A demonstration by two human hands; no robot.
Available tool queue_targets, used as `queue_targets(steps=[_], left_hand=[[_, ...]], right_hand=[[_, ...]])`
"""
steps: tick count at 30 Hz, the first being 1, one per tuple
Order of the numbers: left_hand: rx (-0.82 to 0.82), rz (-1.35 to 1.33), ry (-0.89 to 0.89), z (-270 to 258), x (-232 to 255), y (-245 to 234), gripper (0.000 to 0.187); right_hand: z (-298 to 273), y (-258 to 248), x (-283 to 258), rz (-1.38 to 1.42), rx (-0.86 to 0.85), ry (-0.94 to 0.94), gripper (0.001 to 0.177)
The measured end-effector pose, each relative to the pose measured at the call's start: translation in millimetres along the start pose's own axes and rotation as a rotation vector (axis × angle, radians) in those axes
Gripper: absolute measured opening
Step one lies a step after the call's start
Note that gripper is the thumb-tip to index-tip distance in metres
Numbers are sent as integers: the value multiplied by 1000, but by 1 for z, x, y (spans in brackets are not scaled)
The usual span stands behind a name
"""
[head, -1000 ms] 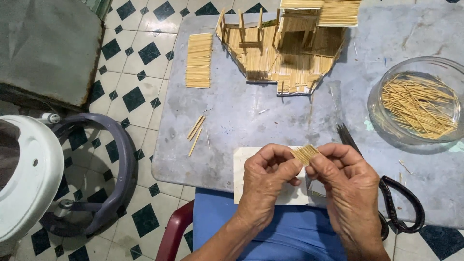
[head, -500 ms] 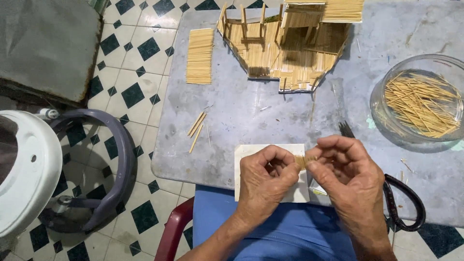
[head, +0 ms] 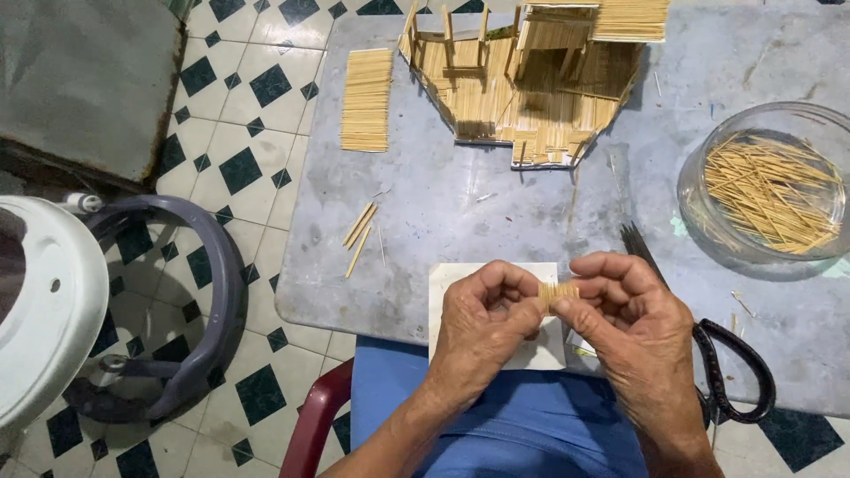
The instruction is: A person is cutting wooden sticks to size using scissors as part of building a model house.
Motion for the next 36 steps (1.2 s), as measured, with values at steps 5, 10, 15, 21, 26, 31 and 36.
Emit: queue_targets(steps=[5, 10, 15, 21, 26, 31, 36], left_hand=[[-17, -137, -73, 0, -3, 0, 8], [15, -118, -72, 1, -3, -3, 2], [17, -27, -94, 1, -2, -2, 4], [-22, -95, -40, 3, -9, -3, 7], [-44, -172, -82, 6, -10, -8, 7], [-83, -356, -245, 7, -20, -12, 5], [-70, -257, -281, 7, -16, -18, 7]], right_hand=[[0, 0, 4, 48, -20, 12, 30], [1, 0, 7, 79, 6, 50, 24], [1, 0, 8, 68, -1, 31, 26], [0, 3, 5, 59, -1, 61, 27], [3, 1, 10, 42, 3, 45, 25], [0, 6, 6, 27, 12, 57, 23], [-1, 10, 7, 14, -17, 20, 19]])
Point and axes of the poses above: each hand's wrist, its own z-axis towards the middle knuckle, its own y-axis out of the palm, x = y × z, the point moved 2 cm from there along z, towards the middle knuckle, and after that the axes turned 14 degrees about x, right-handed, at the moved point
